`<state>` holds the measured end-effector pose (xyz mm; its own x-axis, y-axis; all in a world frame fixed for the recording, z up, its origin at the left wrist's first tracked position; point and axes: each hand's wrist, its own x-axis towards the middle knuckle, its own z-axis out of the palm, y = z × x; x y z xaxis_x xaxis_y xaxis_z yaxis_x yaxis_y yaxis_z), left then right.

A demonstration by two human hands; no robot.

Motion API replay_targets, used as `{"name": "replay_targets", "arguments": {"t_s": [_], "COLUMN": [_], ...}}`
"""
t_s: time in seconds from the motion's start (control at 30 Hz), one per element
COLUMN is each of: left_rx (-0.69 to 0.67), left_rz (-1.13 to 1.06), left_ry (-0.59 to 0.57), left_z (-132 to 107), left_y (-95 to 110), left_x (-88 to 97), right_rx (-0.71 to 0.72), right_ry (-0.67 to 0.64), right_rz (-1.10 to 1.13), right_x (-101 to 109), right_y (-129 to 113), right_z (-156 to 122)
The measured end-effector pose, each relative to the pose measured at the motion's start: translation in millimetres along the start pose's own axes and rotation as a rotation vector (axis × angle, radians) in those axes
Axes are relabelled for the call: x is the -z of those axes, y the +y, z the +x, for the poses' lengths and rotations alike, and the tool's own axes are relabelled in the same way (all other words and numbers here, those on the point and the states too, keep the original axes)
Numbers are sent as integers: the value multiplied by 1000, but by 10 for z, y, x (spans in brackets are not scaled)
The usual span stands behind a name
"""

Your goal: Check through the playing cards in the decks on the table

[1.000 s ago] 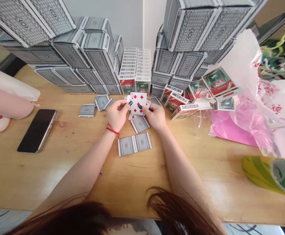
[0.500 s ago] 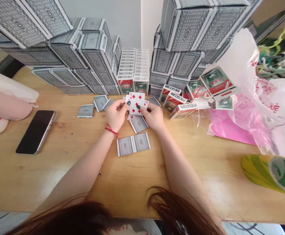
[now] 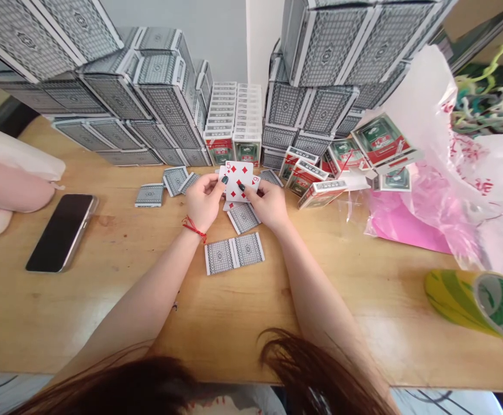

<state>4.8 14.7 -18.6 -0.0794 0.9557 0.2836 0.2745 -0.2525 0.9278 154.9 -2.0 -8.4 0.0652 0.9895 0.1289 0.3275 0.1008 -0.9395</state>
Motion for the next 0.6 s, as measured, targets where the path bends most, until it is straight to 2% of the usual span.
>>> {"name": "replay_targets", "arguments": {"t_s": [0.6], "left_rx": [-23], "left_rz": [157], "left_ry": [-20], "left_z": [4], "left_y": [29], "left_x": [-5], "right_rx": [11], "right_ry": [3], "right_rz": [-39], "right_x": [6], "right_y": [-42], "right_z": [5]}}
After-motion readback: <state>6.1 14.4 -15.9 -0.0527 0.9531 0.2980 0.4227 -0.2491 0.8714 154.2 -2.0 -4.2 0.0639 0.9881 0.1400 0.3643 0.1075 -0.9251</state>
